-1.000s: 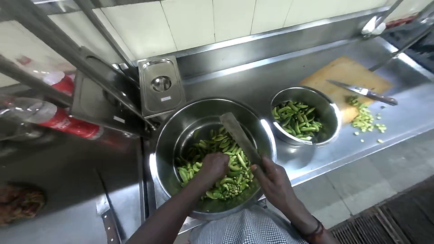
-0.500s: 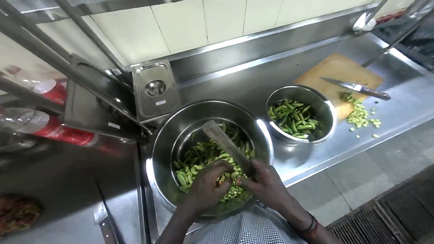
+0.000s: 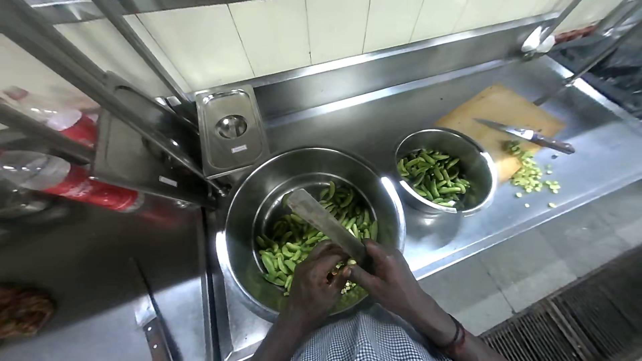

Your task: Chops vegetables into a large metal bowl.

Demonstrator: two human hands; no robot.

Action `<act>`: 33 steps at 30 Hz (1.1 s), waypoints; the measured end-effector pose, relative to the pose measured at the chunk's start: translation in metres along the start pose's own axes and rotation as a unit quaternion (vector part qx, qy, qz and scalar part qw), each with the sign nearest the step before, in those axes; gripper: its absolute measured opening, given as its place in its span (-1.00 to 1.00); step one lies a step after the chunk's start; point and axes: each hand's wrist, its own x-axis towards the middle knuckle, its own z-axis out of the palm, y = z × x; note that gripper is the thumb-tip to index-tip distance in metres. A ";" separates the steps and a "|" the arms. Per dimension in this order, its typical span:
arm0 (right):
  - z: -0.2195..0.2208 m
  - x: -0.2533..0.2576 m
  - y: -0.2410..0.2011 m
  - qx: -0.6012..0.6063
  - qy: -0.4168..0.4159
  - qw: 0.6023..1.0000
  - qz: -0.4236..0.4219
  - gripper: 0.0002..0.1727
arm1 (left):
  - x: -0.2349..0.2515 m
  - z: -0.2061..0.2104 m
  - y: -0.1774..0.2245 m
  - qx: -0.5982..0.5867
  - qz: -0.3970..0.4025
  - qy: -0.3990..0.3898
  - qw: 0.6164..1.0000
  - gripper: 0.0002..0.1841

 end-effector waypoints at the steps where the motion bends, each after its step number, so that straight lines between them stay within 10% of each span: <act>1: -0.001 0.000 0.000 -0.009 0.001 1.000 0.004 -0.58 | 0.000 -0.001 -0.001 0.031 0.019 0.000 0.999 -0.74; 8: 0.001 -0.001 0.000 -0.034 -0.021 0.999 0.009 -0.45 | 0.000 -0.001 -0.005 0.074 0.051 0.032 0.995 -0.78; 11: 0.000 -0.003 0.001 -0.002 -0.021 1.000 -0.007 -0.41 | 0.002 -0.005 -0.002 -0.047 -0.067 0.038 0.996 -0.93; 15: -0.007 0.001 0.003 0.011 0.038 0.999 -0.011 -0.40 | 0.012 -0.021 0.008 -0.351 -0.277 0.048 0.893 -0.77; 20: -0.010 0.005 0.001 -0.008 0.000 1.000 0.028 -0.56 | 0.010 -0.029 0.003 -0.502 -0.345 0.014 0.793 -0.78; 33: -0.002 0.000 0.001 0.023 -0.062 0.998 -0.015 -0.49 | 0.007 -0.021 0.009 -0.520 -0.334 -0.007 0.786 -0.77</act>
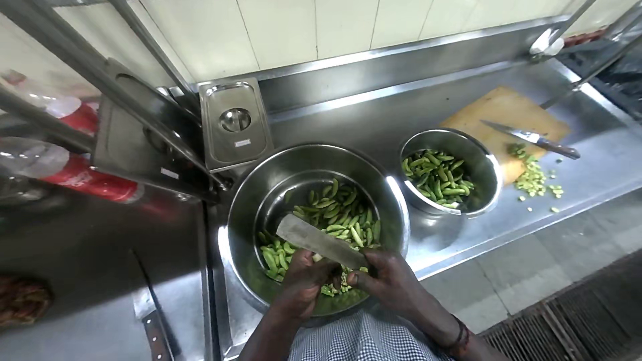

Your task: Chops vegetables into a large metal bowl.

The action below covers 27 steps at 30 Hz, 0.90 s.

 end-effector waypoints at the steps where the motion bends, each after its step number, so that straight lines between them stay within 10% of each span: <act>1: 0.000 -0.001 0.000 0.006 0.000 1.000 -0.003 -0.48 | 0.001 -0.001 0.003 0.003 -0.003 0.033 0.999 -0.75; 8: -0.009 -0.005 0.001 -0.028 0.086 0.996 0.015 -0.45 | 0.001 -0.017 0.026 -0.103 0.014 0.089 0.991 -0.76; 12: -0.011 -0.005 0.001 -0.048 0.091 0.994 0.047 -0.57 | 0.004 -0.024 0.013 0.203 -0.010 0.115 0.972 -0.88; 16: -0.010 -0.006 0.001 -0.044 0.096 0.993 0.056 -0.53 | 0.020 -0.018 0.001 0.689 -0.065 0.050 0.721 -0.71; 19: -0.011 -0.006 0.003 -0.048 0.100 0.992 0.057 -0.53 | 0.030 -0.011 -0.015 0.795 -0.141 0.027 0.590 -0.66; 27: -0.010 -0.006 0.006 -0.024 0.086 0.993 0.072 -0.56 | 0.035 -0.026 -0.019 0.757 -0.131 0.037 0.640 -0.69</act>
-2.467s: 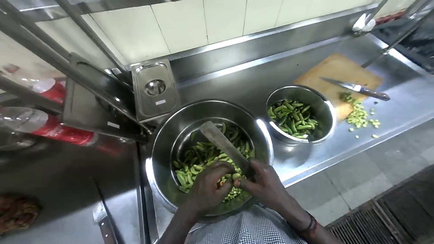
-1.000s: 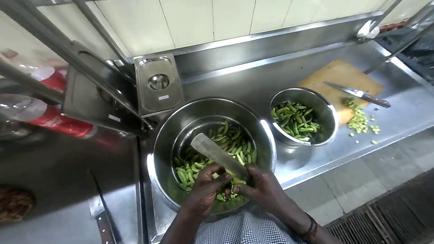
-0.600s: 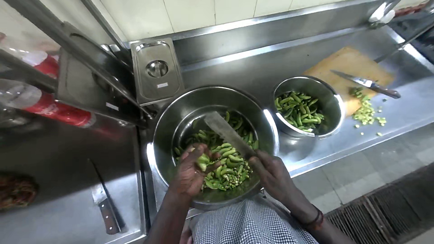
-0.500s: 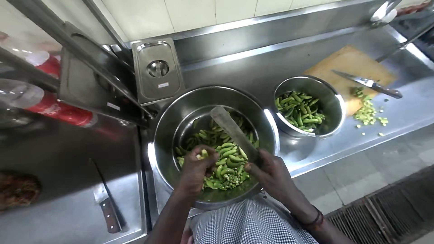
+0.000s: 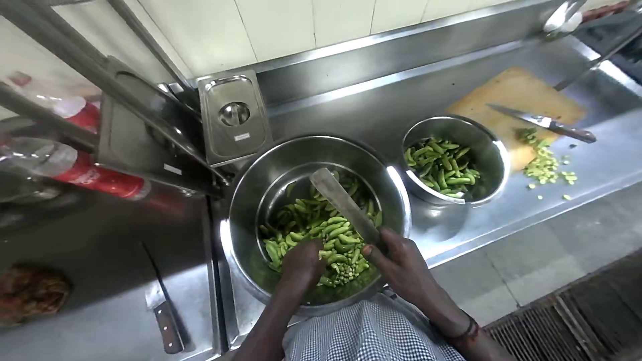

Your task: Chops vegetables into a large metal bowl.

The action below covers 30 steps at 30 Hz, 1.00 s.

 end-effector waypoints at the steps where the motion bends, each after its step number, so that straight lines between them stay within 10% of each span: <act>1: 0.000 0.000 0.000 0.005 -0.002 1.000 0.000 -0.56 | -0.001 -0.001 -0.003 -0.028 0.001 0.018 0.999 -0.69; 10: 0.005 0.004 0.000 0.027 -0.043 0.999 -0.010 -0.55 | -0.037 -0.030 -0.003 -0.382 0.142 0.120 0.905 -0.69; 30: 0.011 0.005 -0.011 0.018 -0.055 0.996 -0.062 -0.55 | -0.042 -0.022 0.010 -0.449 0.318 0.141 0.823 -0.83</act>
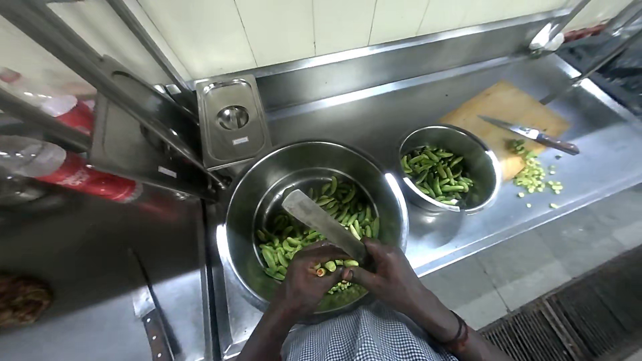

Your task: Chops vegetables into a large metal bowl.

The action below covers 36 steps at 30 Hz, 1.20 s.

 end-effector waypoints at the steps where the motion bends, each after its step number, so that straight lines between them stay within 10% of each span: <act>1: 0.000 -0.001 0.000 -0.008 -0.007 1.000 -0.003 -0.53 | -0.001 0.001 0.001 0.001 -0.007 0.011 1.000 -0.83; 13: -0.002 -0.003 0.004 0.011 0.006 0.999 -0.050 -0.47 | 0.003 -0.002 0.007 -0.308 -0.218 0.149 0.914 -0.86; 36: 0.005 -0.003 0.001 -0.083 0.064 0.992 -0.067 -0.45 | 0.004 0.000 0.004 -0.403 -0.305 0.259 0.823 -0.75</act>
